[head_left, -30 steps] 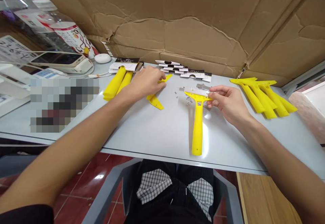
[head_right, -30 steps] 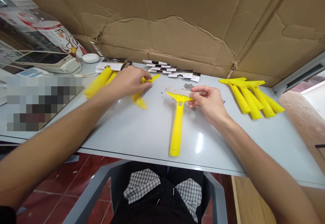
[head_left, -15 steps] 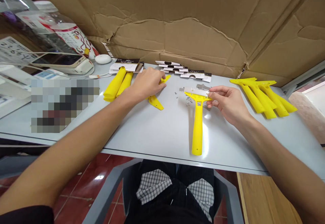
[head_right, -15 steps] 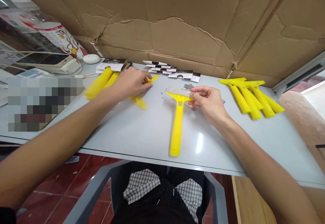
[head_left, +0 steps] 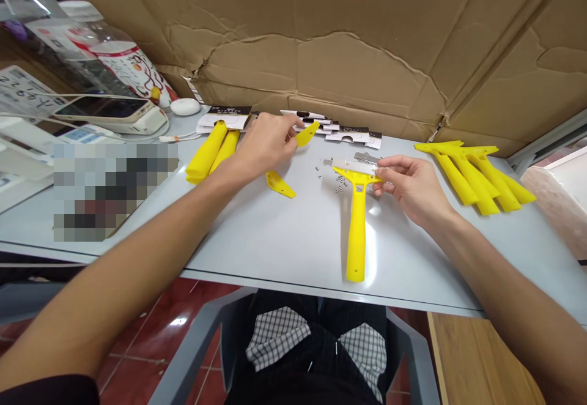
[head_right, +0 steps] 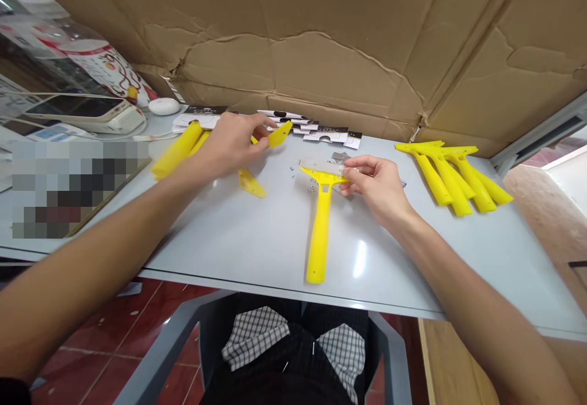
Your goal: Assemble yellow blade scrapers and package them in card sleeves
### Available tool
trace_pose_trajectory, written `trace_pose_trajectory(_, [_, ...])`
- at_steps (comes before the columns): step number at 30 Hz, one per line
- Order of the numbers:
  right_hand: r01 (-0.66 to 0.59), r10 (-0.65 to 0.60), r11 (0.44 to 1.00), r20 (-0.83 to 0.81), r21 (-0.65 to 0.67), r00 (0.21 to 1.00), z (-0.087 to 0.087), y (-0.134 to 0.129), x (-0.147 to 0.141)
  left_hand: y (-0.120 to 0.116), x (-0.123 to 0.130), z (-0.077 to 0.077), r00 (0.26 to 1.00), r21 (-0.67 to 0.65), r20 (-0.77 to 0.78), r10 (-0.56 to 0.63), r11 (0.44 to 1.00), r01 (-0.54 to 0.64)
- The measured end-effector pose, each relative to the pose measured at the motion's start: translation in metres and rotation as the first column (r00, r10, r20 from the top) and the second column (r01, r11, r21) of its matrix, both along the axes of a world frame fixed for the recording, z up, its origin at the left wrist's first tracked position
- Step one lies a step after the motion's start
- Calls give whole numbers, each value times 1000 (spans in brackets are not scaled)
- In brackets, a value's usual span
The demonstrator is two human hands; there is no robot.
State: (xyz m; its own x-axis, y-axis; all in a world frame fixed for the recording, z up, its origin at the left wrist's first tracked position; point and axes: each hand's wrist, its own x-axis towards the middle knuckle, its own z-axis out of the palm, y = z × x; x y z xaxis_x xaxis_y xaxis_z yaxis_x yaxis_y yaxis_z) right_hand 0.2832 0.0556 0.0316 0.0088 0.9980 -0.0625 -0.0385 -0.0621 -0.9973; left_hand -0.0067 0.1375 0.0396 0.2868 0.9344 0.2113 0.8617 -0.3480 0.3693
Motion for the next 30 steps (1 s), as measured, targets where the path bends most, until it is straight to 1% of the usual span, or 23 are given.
trace_pose_trajectory(2, [-4, 4, 1000, 0, 1, 1000, 0, 0, 1, -4, 5, 4, 995, 23, 97, -21, 1000, 19])
trace_pose_trajectory(4, [-9, 9, 1000, 2, 2, 1000, 0, 0, 1, -9, 10, 7, 970, -7, 228, -83, 996, 87])
trace_pose_trajectory(6, [-12, 12, 1000, 11, 1, 1000, 0, 0, 1, -15, 16, 10, 920, -74, 370, -132, 983, 170])
trace_pose_trajectory(8, [-8, 8, 1000, 21, -4, 1000, 0, 0, 0, -22, 21, 13, 867, -126, 475, -150, 964, 236])
trace_pose_trajectory(12, [0, 0, 1000, 25, -11, 1000, 0, 0, -1, -35, 30, 17, 775, -140, 608, -174, 937, 320])
trace_pose_trajectory(16, [-15, 15, 1000, 19, 4, 1000, -3, 1, 0, -45, 37, 14, 698, -155, 687, -201, 899, 411])
trace_pose_trajectory(18, [-18, 18, 1000, 14, 15, 1000, -5, 1, 0, -48, 41, 10, 678, -131, 703, -215, 898, 421])
trace_pose_trajectory(22, [-16, 16, 1000, 8, 12, 1000, -4, 0, 0, -52, 48, 2, 671, -47, 707, -224, 932, 360])
trace_pose_trajectory(26, [-24, 24, 1000, 5, 4, 1000, -1, -2, -1, -51, 52, -3, 653, -91, 742, -150, 943, 320])
trace_pose_trajectory(30, [-39, 39, 999, 0, 14, 999, -2, -2, 0, -48, 52, -8, 650, -39, 742, -162, 958, 284])
